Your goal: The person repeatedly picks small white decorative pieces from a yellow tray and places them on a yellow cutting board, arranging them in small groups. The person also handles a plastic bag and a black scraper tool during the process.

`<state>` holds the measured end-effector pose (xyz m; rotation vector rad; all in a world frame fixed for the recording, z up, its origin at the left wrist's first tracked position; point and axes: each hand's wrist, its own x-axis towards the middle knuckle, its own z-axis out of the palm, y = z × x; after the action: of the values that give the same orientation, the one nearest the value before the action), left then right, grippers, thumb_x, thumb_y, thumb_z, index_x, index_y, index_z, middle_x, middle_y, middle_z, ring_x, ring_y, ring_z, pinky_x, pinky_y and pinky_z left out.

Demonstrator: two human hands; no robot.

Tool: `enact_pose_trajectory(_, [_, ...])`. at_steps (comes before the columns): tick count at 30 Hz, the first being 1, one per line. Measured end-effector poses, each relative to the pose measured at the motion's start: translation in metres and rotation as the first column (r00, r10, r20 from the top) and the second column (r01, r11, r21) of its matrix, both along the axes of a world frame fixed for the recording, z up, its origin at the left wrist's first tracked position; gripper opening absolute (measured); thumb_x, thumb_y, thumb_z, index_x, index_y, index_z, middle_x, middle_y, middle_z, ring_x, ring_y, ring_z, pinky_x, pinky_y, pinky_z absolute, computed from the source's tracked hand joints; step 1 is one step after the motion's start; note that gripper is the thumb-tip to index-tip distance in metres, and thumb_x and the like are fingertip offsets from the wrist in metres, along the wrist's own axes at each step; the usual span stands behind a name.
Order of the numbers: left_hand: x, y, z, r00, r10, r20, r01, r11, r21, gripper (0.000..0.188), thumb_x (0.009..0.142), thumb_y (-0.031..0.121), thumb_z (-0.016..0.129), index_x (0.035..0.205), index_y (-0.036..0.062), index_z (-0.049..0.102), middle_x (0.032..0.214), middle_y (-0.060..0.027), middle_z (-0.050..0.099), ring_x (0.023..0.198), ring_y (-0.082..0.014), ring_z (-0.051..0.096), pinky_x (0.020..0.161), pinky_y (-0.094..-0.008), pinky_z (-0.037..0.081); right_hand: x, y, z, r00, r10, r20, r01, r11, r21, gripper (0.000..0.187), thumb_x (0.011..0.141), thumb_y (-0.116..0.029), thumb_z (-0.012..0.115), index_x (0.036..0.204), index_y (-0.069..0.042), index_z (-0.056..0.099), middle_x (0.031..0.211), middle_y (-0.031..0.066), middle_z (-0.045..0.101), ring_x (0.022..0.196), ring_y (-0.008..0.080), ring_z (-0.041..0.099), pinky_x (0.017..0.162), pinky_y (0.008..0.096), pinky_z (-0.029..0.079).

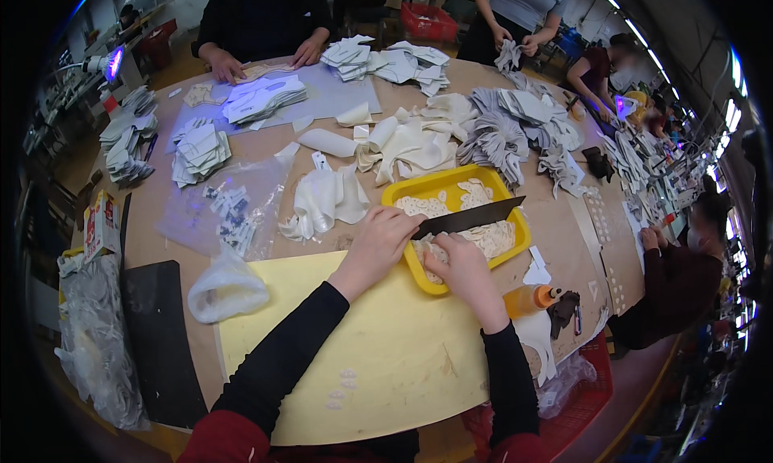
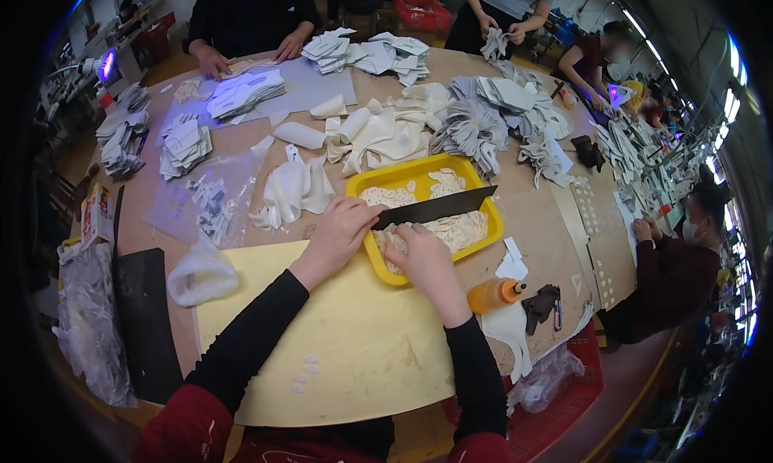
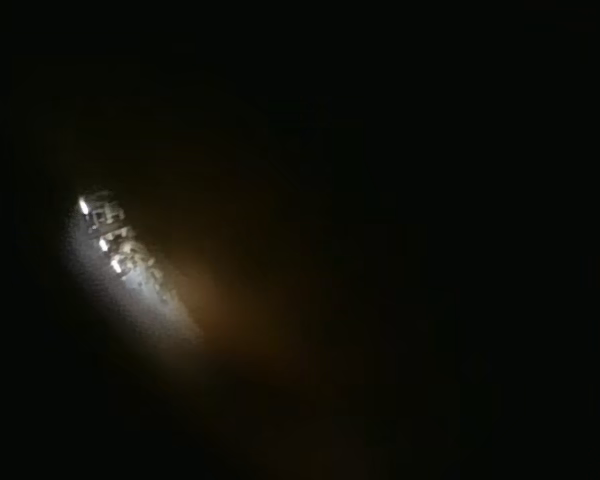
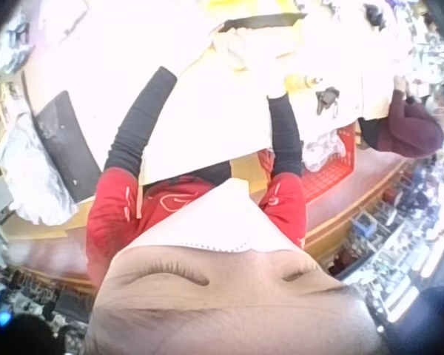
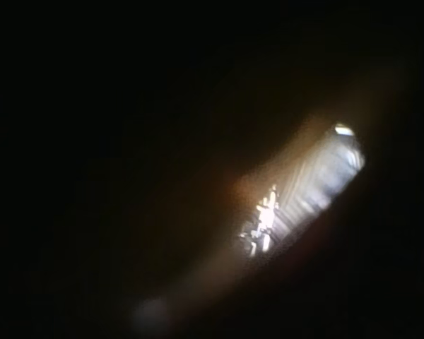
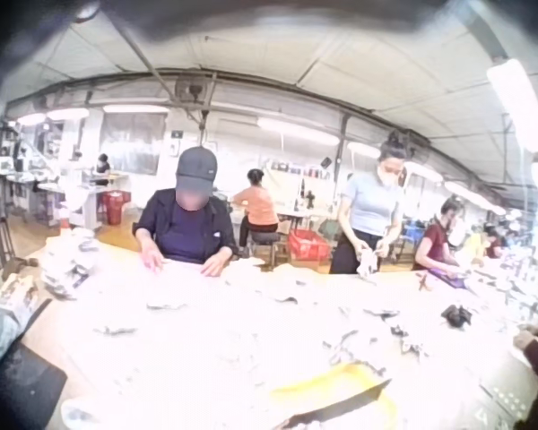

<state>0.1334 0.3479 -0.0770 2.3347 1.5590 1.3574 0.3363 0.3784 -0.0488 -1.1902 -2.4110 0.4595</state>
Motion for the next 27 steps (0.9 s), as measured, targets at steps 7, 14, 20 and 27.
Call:
enact_pose_trajectory(7, [-0.001, 0.001, -0.001, 0.999, -0.009, 0.050, 0.011, 0.999, -0.032, 0.024, 0.095, 0.015, 0.068, 0.118, 0.0090, 0.072, 0.096, -0.0079, 0.069, 0.101, -0.0282, 0.063, 0.094, -0.0399, 0.047, 0.003, 0.008, -0.005, 0.980, -0.071, -0.184, 0.089, 0.992, 0.093, 0.024, 0.085, -0.016, 0.077, 0.097, 0.004, 0.070, 0.084, 0.0221, 0.065, 0.075, 0.0383, 0.064, 0.068, 0.0421, 0.052])
enact_pose_trajectory(14, [0.001, 0.000, 0.003, 0.998, -0.015, 0.060, 0.016, 1.000, -0.026, 0.024, 0.095, 0.015, 0.068, 0.118, 0.0098, 0.072, 0.096, -0.0086, 0.069, 0.101, -0.0286, 0.063, 0.094, -0.0406, 0.047, 0.011, 0.014, -0.001, 0.873, -0.118, -0.473, 0.157, 0.987, 0.043, 0.020, 0.089, -0.014, 0.075, 0.094, 0.004, 0.068, 0.079, 0.0160, 0.064, 0.065, 0.0245, 0.061, 0.060, 0.0350, 0.048])
enact_pose_trajectory(20, [-0.002, 0.001, -0.004, 0.997, -0.014, 0.079, 0.015, 1.000, -0.005, 0.024, 0.095, 0.014, 0.067, 0.118, 0.0090, 0.072, 0.096, -0.0088, 0.068, 0.100, -0.0293, 0.063, 0.094, -0.0406, 0.047, 0.003, -0.020, 0.037, 0.905, 0.035, -0.424, -0.073, 0.995, -0.073, 0.016, 0.085, -0.011, 0.075, 0.089, 0.001, 0.066, 0.079, 0.0140, 0.061, 0.070, 0.0271, 0.062, 0.066, 0.0364, 0.050])
enact_pose_trajectory(27, [0.001, 0.005, -0.004, 1.000, -0.008, 0.029, 0.007, 1.000, 0.023, 0.022, 0.095, 0.016, 0.067, 0.115, 0.0081, 0.073, 0.092, -0.0067, 0.070, 0.097, -0.0249, 0.066, 0.094, -0.0392, 0.047, -0.030, -0.064, 0.017, 0.835, 0.533, -0.136, -0.550, 0.811, -0.197, 0.019, 0.091, -0.020, 0.070, 0.094, -0.002, 0.067, 0.087, 0.0131, 0.063, 0.080, 0.0340, 0.065, 0.072, 0.0423, 0.053])
